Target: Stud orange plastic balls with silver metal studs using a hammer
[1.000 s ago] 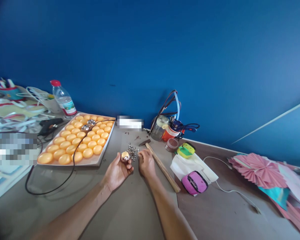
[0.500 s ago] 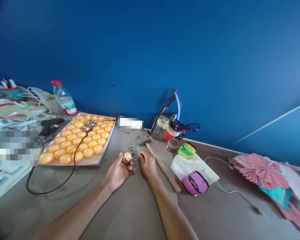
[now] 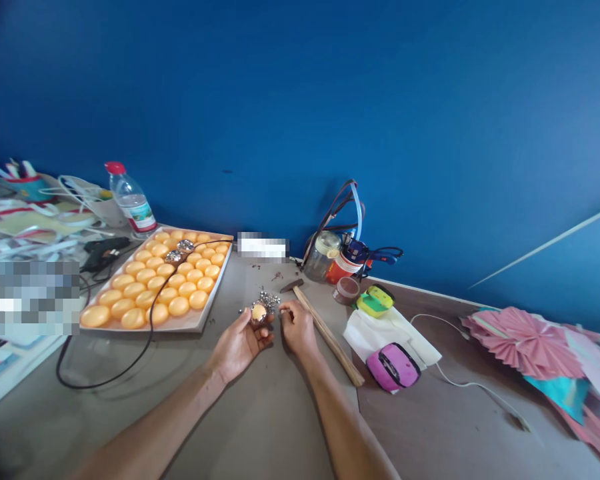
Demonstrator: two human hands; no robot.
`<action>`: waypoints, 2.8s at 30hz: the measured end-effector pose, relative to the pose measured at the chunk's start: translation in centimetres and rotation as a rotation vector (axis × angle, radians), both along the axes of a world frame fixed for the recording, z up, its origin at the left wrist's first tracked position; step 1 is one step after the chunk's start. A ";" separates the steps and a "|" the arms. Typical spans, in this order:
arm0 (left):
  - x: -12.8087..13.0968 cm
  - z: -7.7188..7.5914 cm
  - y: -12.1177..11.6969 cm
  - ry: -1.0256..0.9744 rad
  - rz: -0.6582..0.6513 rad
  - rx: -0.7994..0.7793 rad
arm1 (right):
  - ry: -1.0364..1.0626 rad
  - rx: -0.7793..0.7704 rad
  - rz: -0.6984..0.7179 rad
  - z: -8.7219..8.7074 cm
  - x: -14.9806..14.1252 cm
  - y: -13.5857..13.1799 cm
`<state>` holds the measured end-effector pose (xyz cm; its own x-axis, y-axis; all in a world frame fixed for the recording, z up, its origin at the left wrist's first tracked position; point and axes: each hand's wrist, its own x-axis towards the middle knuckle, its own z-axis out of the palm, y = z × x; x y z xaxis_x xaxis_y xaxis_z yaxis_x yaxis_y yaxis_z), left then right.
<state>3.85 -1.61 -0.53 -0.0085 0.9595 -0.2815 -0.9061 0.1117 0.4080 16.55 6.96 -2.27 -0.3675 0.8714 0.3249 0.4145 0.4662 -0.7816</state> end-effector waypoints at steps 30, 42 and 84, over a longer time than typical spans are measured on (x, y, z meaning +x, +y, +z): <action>0.0 0.3 0.1 0.037 -0.016 -0.016 | 0.589 -0.659 0.192 2.4 -0.8 -0.9; -0.2 0.0 0.1 -0.007 -0.024 0.001 | 0.636 -0.683 0.221 3.3 -0.7 -1.5; 0.4 -0.2 0.0 0.070 0.032 0.020 | 0.287 -0.515 0.174 2.5 -1.8 -2.7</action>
